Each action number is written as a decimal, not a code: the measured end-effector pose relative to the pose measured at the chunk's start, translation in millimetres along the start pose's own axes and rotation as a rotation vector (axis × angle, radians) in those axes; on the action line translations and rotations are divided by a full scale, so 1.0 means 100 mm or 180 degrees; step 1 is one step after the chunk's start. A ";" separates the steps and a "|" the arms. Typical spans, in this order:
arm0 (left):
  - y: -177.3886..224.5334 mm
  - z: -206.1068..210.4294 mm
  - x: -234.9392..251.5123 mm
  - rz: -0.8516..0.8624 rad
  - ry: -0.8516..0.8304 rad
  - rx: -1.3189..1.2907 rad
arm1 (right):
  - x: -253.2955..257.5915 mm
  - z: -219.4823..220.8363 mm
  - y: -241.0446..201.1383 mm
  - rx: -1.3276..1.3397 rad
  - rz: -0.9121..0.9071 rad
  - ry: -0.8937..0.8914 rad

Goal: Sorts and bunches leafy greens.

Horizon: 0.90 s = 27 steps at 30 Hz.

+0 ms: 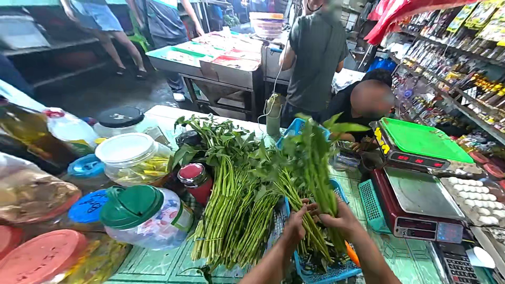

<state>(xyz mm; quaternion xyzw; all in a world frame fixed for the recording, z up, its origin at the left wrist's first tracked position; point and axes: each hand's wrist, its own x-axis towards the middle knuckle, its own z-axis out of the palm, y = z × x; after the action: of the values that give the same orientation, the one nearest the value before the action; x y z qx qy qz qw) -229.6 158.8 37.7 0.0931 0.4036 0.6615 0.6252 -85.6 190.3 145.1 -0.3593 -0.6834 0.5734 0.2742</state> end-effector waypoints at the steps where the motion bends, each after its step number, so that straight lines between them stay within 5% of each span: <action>1: -0.02 0.02 -0.05 0.0046 -0.0010 -0.0073 | 0.08 0.07 0.20 -0.0254 0.0053 -0.0069; 8: -0.10 -0.02 -0.12 -0.0332 0.0578 -0.0847 | 0.36 0.29 0.83 -0.1779 0.0159 -0.0023; 13: 0.00 0.02 -0.21 -0.0214 -0.0075 -0.0733 | 0.35 0.32 0.68 -0.2456 0.0158 -0.0105; 17: 0.12 0.11 -0.24 0.0033 0.0120 -0.0241 | 0.18 0.44 0.58 -0.2818 -0.0626 0.0169; 21: 0.39 0.13 -0.35 0.0513 -0.0383 -0.0131 | 0.05 0.45 0.49 -0.2250 -0.1450 0.0816; 27: 0.63 0.15 -0.31 0.1042 -0.1574 -0.0092 | 0.00 0.44 0.05 -0.1440 0.0296 0.0075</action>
<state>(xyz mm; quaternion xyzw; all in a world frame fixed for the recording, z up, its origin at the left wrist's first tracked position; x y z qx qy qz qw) -261.8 143.5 100.5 0.3064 0.2092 0.7165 0.5908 -119.0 164.6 131.4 -0.4494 -0.7739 0.4134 0.1680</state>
